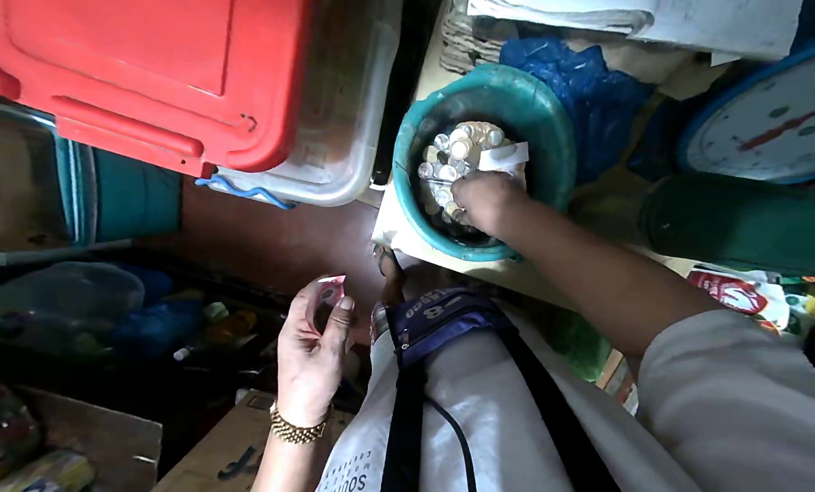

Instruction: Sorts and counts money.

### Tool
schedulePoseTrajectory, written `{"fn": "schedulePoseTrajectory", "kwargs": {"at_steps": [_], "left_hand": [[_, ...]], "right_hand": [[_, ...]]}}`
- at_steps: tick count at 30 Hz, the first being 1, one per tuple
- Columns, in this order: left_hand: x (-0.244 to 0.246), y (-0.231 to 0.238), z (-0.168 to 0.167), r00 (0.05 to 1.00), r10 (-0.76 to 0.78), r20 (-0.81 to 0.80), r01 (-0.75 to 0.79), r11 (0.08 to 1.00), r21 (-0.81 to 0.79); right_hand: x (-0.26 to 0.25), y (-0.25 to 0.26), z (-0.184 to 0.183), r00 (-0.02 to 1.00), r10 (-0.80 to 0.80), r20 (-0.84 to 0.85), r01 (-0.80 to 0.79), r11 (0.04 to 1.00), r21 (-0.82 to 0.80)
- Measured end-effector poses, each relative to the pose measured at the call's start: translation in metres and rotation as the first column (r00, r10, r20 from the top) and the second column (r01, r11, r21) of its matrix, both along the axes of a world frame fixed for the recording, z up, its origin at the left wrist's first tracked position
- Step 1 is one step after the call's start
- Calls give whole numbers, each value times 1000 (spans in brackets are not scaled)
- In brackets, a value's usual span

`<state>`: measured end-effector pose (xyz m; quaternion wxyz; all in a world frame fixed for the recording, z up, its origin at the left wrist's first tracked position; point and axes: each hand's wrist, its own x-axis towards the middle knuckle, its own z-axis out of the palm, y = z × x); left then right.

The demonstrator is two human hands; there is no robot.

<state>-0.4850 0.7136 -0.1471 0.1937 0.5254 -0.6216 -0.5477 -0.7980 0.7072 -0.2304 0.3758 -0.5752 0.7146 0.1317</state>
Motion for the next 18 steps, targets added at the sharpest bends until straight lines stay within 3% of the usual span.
{"fn": "schedulePoseTrajectory", "kwargs": {"at_steps": [2,5,8,18], "left_hand": [[-1,1,-1,1000,-9,9,9,1000,-16],[-1,3,0,1000,-14,21,15,1000,-16],[0,4,-1,1000,-11,28,11,1000,-16],[0,4,-5,998,-42,53,45,997,-56]], "right_hand": [[-4,-3,0,999,-51,-7,51,998,-42],[-14,-5,0,968,-245,44,249,946,-206],[-20,-6,7,941,-321,105,336,922,-192],[-15,-1,5,999,25,21,-26,999,30]]}}
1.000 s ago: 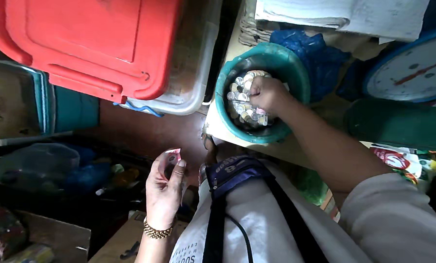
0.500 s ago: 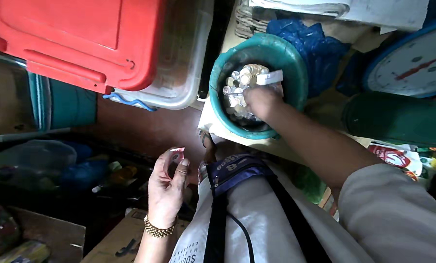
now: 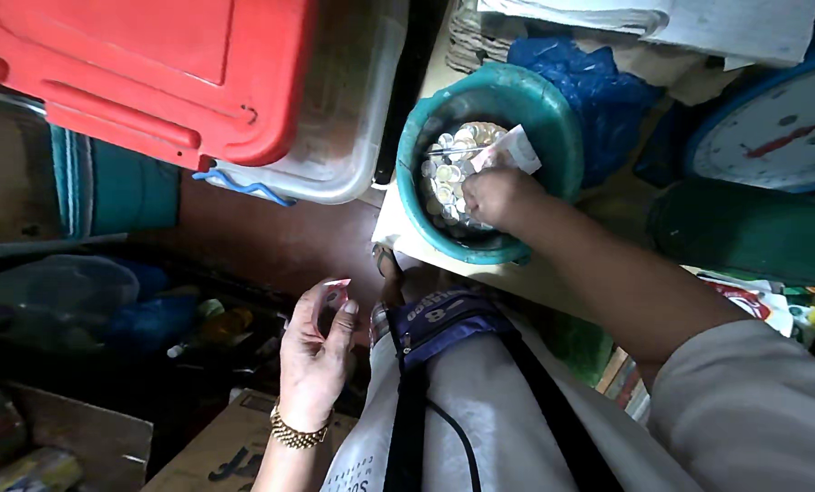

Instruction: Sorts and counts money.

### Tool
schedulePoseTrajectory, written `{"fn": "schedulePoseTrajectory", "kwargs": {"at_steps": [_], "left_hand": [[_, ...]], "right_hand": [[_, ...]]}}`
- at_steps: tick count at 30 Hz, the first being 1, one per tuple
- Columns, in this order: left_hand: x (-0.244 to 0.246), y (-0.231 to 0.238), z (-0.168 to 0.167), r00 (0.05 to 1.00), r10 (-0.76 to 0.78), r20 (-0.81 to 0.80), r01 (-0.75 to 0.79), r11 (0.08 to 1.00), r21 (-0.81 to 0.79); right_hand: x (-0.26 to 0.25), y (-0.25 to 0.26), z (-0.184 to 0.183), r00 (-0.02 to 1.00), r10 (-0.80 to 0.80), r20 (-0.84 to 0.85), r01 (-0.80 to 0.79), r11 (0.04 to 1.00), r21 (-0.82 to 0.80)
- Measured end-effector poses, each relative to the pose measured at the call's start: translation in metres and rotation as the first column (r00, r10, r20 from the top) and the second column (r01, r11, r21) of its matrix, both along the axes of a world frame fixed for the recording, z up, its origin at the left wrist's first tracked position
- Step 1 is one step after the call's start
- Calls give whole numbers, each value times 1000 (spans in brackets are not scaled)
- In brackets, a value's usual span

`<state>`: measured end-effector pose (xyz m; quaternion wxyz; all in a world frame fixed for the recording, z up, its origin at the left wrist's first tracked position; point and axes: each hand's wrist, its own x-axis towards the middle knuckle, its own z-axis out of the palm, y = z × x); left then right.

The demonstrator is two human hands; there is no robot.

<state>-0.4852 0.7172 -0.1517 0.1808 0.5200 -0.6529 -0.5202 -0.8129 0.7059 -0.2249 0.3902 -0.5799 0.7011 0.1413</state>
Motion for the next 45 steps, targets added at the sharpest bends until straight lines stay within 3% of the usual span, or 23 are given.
{"fn": "schedulePoseTrajectory", "kwargs": {"at_steps": [5,9,12,15,22,26,31,34,40,45], "left_hand": [[0,0,-5,1000,-1,21,1,1000,5],[-1,0,-5,1000,-7,20,7,1000,-4],[0,-1,-5,999,-17,37,18,1000,-21],[1,-3,-6,999,-24,44,25,999,-24],[1,-3,-4,998,-10,54,11,1000,-16],[0,-1,-6,997,-32,69,35,998,-42],[-2,3,-7,998,-21,61,25,998,-54],[-3,4,-8,998,-37,59,40,998,-43],[-9,7,-8,999,-39,10,39,999,-22],[-9,4,-6,998,-49,34,51,997,-51]], "right_hand": [[14,-1,-4,989,125,-84,-120,990,71],[5,-12,-2,992,-129,-7,128,988,-83],[-10,-18,7,961,-267,76,273,959,-82],[-13,-12,11,981,-192,33,194,978,-72],[2,1,3,986,166,15,-165,985,-52],[13,-3,7,967,249,45,-249,968,-12],[-5,-4,28,979,-169,-110,142,965,-222],[-7,-3,40,949,-197,-246,171,978,-123],[-6,3,31,937,-179,-300,182,983,-17],[-7,3,28,941,-225,-251,208,974,-94]]}}
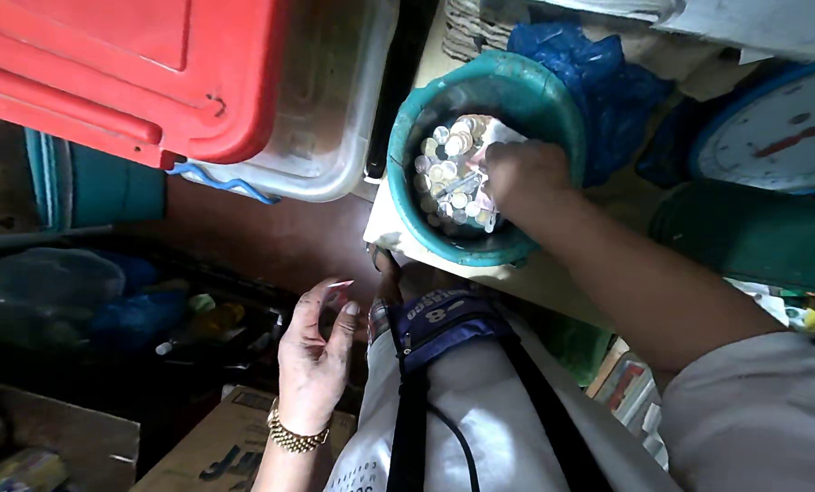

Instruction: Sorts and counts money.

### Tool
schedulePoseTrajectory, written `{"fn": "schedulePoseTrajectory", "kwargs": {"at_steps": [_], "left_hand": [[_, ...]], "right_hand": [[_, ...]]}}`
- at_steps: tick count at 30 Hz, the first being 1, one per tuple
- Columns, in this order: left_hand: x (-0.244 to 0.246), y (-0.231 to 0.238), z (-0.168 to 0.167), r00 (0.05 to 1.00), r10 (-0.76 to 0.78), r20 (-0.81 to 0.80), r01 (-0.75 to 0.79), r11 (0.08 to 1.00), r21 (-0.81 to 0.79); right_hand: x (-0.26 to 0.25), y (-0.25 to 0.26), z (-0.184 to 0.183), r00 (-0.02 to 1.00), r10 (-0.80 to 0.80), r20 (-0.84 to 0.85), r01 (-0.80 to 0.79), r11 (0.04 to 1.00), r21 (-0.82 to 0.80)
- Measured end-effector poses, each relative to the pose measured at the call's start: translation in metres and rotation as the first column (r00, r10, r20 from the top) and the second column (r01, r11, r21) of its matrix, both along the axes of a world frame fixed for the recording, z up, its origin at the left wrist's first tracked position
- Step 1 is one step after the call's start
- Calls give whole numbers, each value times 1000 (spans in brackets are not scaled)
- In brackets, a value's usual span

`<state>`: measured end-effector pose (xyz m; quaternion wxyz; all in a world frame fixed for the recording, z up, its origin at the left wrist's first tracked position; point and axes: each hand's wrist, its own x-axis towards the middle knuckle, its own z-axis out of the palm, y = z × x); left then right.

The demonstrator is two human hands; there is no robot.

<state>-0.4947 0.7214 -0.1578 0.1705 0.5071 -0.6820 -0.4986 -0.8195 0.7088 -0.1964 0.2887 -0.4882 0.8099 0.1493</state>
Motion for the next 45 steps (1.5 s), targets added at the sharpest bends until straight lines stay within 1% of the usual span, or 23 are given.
{"fn": "schedulePoseTrajectory", "kwargs": {"at_steps": [3,5,7,9,11,13,15,16,18,19,20,21,23,26,28,31,34,36,38,39,41,43,45], "left_hand": [[1,-2,2,1000,-12,29,12,1000,-3],[-1,-3,3,999,-24,33,24,1000,-2],[-4,-6,4,998,-51,30,51,999,-3],[-5,-9,6,996,-82,45,82,997,-11],[-7,-13,7,991,-118,65,120,992,-30],[-10,-17,8,989,-132,60,134,990,-39],[-14,-20,10,989,-142,41,143,989,-36],[-16,-20,10,989,-146,35,147,989,-32],[-20,-18,10,989,-146,28,146,989,-17],[-21,-18,10,989,-149,22,149,989,-12],[-21,-17,9,989,-150,16,150,989,-10],[-21,-17,8,988,-155,14,155,988,-13],[-19,-17,9,987,-162,19,163,986,-21],[-10,-16,8,988,-148,34,149,988,-34],[-4,-15,7,990,-136,37,138,990,-37],[3,-12,6,993,-107,46,109,993,-50],[8,-8,4,995,-90,52,92,995,-44],[8,-5,3,995,-82,49,83,996,-29],[6,-3,4,996,-80,46,81,996,-26],[6,-2,5,995,-88,46,89,996,-30],[6,-3,5,995,-94,35,96,995,-42],[7,-3,5,994,-100,39,102,994,-41],[6,-4,5,993,-107,44,108,993,-38]], "right_hand": [[20,0,0,996,-89,25,90,994,-69],[41,-2,2,992,-103,73,110,989,-103],[60,-7,6,973,-139,184,164,979,-124],[70,-9,6,927,-184,327,236,964,-127],[70,-5,12,903,-179,392,254,956,-149],[61,9,21,926,-127,356,218,949,-227],[44,25,28,975,-41,220,101,958,-269],[34,29,33,987,-15,159,49,976,-210],[23,26,39,997,30,66,-36,995,90],[21,22,36,997,74,36,-80,969,234],[21,18,30,991,128,34,-133,942,308],[20,14,26,984,168,52,-176,928,327],[12,4,21,976,194,98,-213,943,256],[-9,-17,22,968,167,189,-183,981,67],[-20,-31,22,956,217,197,-219,976,-10],[-26,-42,29,949,254,185,-252,967,-35],[-26,-28,36,944,284,168,-284,958,-24],[-19,-17,31,954,258,151,-272,959,83],[-11,-11,15,969,218,118,-239,947,214],[-10,-9,8,973,203,107,-223,947,230],[-18,-8,-4,972,199,123,-212,972,98],[-26,-13,-4,967,180,178,-176,984,-37],[-30,-25,3,961,190,202,-182,982,-56]]}}
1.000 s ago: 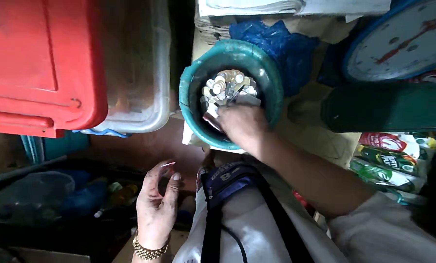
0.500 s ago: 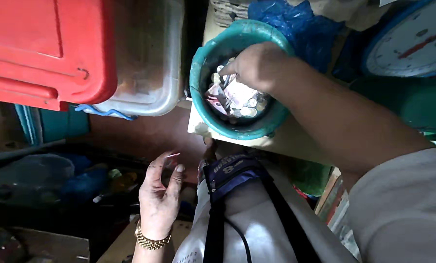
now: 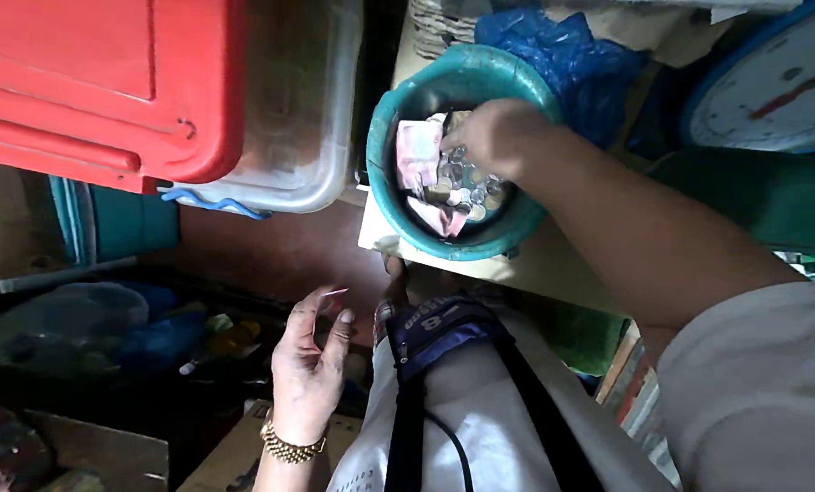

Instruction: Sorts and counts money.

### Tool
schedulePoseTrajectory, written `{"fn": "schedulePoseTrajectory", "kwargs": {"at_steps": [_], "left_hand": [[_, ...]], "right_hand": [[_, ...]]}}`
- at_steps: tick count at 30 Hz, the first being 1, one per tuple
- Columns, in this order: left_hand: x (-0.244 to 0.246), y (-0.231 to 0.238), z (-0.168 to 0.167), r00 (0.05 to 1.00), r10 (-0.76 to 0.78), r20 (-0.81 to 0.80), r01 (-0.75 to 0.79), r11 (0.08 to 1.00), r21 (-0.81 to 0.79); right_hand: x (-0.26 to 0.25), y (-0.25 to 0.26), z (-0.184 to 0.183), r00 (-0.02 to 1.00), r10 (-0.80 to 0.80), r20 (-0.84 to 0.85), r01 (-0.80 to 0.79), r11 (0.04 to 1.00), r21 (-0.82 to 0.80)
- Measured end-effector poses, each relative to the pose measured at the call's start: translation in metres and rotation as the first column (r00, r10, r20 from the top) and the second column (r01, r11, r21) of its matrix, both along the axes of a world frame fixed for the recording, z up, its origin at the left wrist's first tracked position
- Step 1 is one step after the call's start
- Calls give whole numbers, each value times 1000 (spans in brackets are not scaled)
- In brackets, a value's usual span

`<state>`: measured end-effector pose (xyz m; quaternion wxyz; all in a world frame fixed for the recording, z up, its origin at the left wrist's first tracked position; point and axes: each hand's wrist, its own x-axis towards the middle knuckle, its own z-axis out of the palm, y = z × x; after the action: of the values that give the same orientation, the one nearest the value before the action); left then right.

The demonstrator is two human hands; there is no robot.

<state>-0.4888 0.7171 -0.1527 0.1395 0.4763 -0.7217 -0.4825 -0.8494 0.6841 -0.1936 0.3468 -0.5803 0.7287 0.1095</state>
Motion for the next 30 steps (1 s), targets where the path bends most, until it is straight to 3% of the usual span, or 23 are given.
{"fn": "schedulePoseTrajectory", "kwargs": {"at_steps": [3,9,14,24,27,29,30], "left_hand": [[-4,0,0,1000,-9,5,9,1000,-10],[-6,1,-3,1000,-17,-15,17,1000,2],[-5,-1,-6,1000,-9,-9,9,1000,5],[-7,-2,-7,999,-6,-52,7,1000,20],[-4,-4,-6,999,-9,-53,9,1000,7],[-1,-7,-7,999,-13,-47,13,1000,-8],[0,-8,-8,999,-12,-45,11,1000,-13]], "right_hand": [[0,-15,7,999,37,-26,-36,998,61],[5,4,1,1000,6,-7,-5,1000,11],[20,16,-23,999,-35,-41,39,994,101],[35,14,-22,997,-8,-77,25,973,229],[20,19,-22,993,-119,-17,120,986,115],[3,22,-15,967,-218,134,225,974,-37],[-5,23,-10,910,-325,258,359,928,-98]]}}
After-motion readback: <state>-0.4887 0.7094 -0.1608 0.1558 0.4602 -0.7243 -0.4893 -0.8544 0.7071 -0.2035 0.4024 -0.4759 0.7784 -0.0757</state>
